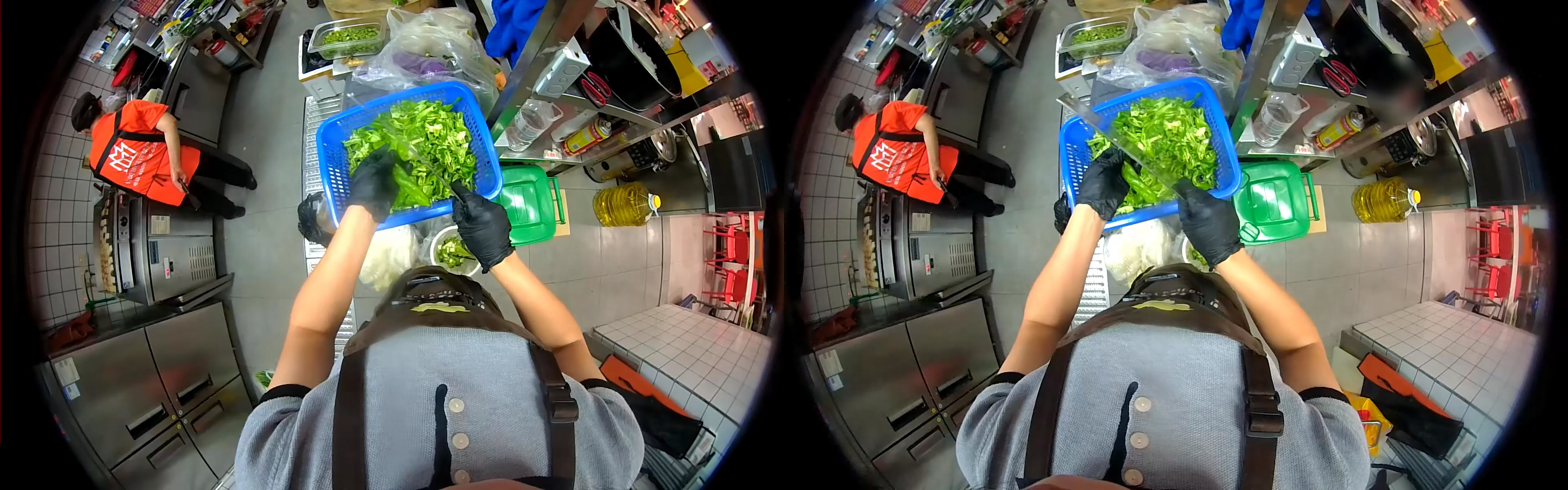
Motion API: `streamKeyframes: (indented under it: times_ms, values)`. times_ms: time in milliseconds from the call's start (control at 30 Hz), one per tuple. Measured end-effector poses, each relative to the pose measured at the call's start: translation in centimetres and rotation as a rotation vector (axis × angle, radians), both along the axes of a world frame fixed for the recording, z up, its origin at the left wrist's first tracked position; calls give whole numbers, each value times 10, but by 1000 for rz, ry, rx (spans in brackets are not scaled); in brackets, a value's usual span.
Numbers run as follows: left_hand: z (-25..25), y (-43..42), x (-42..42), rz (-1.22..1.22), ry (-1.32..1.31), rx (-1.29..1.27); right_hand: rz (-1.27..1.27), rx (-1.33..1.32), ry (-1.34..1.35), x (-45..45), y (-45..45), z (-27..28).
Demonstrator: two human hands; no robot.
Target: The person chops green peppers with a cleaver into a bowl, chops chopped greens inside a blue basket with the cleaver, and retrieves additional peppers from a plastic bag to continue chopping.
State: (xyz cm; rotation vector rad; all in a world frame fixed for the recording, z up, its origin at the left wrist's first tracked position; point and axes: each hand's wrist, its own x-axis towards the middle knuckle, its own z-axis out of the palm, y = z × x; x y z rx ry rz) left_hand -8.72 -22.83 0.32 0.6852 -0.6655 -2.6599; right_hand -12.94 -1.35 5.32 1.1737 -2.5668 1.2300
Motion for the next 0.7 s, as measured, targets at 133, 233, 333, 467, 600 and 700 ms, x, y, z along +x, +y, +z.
streamKeyframes:
  times_ms: [133, 233, 333, 467, 600, 700]
  values:
    - [-8, -3, -1, -17, 28, -72, 9, -19, 9, 0, -5, -3]
    - [-2, -2, 6, -13, 50, -26, -35, -75, -28, -1, -17, 0]
    - [22, 14, 18, 7, 2, -14, -25, -225, -46, -14, -39, -10]
    - [23, 25, 19, -67, 23, -134, 4, -162, -103, -21, -58, 0]
    - [29, 22, 24, -146, -61, -256, 122, -165, -169, -31, -54, -9]
    - [23, 19, 26, -176, -96, -222, 129, -153, -197, -27, -52, -8]
